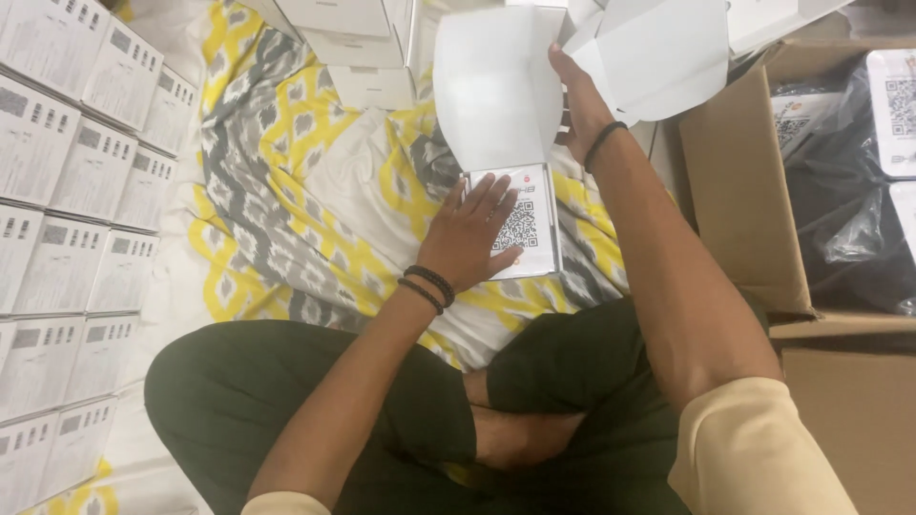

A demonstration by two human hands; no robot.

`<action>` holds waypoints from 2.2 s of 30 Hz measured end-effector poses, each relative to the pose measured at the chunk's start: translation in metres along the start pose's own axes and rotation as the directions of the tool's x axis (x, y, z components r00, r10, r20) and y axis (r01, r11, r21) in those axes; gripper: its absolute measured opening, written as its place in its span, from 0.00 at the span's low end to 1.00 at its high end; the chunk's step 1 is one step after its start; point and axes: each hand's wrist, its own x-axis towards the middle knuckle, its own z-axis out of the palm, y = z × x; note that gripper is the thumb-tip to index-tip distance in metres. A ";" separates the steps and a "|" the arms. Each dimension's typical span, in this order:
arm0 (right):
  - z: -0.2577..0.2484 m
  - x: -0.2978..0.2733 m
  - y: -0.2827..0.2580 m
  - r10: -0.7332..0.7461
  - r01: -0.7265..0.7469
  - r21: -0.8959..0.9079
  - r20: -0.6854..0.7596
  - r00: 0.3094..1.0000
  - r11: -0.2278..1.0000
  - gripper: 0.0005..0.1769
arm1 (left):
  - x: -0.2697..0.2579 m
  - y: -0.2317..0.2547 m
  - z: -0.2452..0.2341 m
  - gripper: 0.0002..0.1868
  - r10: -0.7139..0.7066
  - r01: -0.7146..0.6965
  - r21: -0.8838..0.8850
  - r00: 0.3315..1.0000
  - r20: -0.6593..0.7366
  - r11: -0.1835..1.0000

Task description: Placing QR-coded devices into small individual boxes and organizing the boxed items into larger shipping containers.

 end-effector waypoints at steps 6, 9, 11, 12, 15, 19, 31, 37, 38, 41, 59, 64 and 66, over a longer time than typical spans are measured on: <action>-0.004 -0.041 -0.011 -0.283 0.256 0.145 0.214 0.935 0.956 0.48 | -0.002 -0.003 0.014 0.41 -0.004 0.004 0.016 1.000 0.011 1.000; -0.007 -0.068 0.007 -0.364 0.371 -0.071 0.088 0.927 0.926 0.45 | -0.003 -0.002 0.017 0.41 0.000 -0.002 -0.021 0.995 -0.102 1.000; -0.014 -0.067 0.033 -0.522 0.523 -0.018 0.028 0.852 0.852 0.47 | -0.004 0.003 0.009 0.40 -0.077 0.077 -0.010 0.997 0.015 0.997; -0.013 -0.074 0.038 -0.520 0.521 -0.019 0.030 0.854 0.854 0.47 | -0.005 0.004 0.011 0.40 -0.080 0.081 -0.012 0.997 0.016 0.997; -0.008 -0.082 0.058 -0.431 0.398 0.267 0.076 0.899 0.878 0.43 | -0.010 0.006 0.015 0.39 -0.071 0.069 -0.021 0.995 -0.072 0.997; -0.008 -0.066 0.102 -0.379 0.342 0.518 -0.037 0.925 0.784 0.34 | -0.012 0.011 0.016 0.38 -0.100 0.100 -0.002 0.990 -0.102 0.995; -0.042 -0.029 0.182 -0.848 0.756 -0.501 0.078 0.525 0.422 0.43 | -0.014 0.018 0.019 0.36 -0.071 0.071 -0.005 0.990 -0.120 0.997; -0.035 -0.024 0.191 -0.693 0.656 -0.288 -0.040 0.720 0.698 0.26 | -0.021 0.016 0.012 0.33 -0.001 0.000 -0.006 0.978 -0.207 1.000; -0.027 -0.034 0.178 -0.539 0.545 0.120 -0.081 0.838 0.830 0.24 | -0.022 0.016 0.010 0.32 -0.002 -0.007 -0.045 0.977 -0.212 0.999; -0.021 -0.055 0.160 -0.633 0.633 0.046 -0.004 0.774 0.773 0.33 | -0.020 0.018 0.013 0.32 0.021 -0.034 -0.047 0.966 -0.258 0.998; -0.026 -0.049 0.185 -0.670 0.664 -0.086 -0.091 0.737 0.743 0.33 | -0.065 0.038 -0.026 0.15 0.071 -0.108 -0.213 0.982 -0.176 0.971; -0.037 -0.035 0.208 -0.602 0.576 -0.186 -0.142 0.786 0.796 0.32 | -0.056 0.038 -0.045 0.19 -0.496 0.534 -0.200 0.842 0.213 0.821; -0.025 -0.057 0.175 -0.617 0.592 -0.190 -0.124 0.777 0.784 0.30 | -0.050 0.027 -0.036 0.23 -0.630 0.647 -0.282 0.760 0.163 0.708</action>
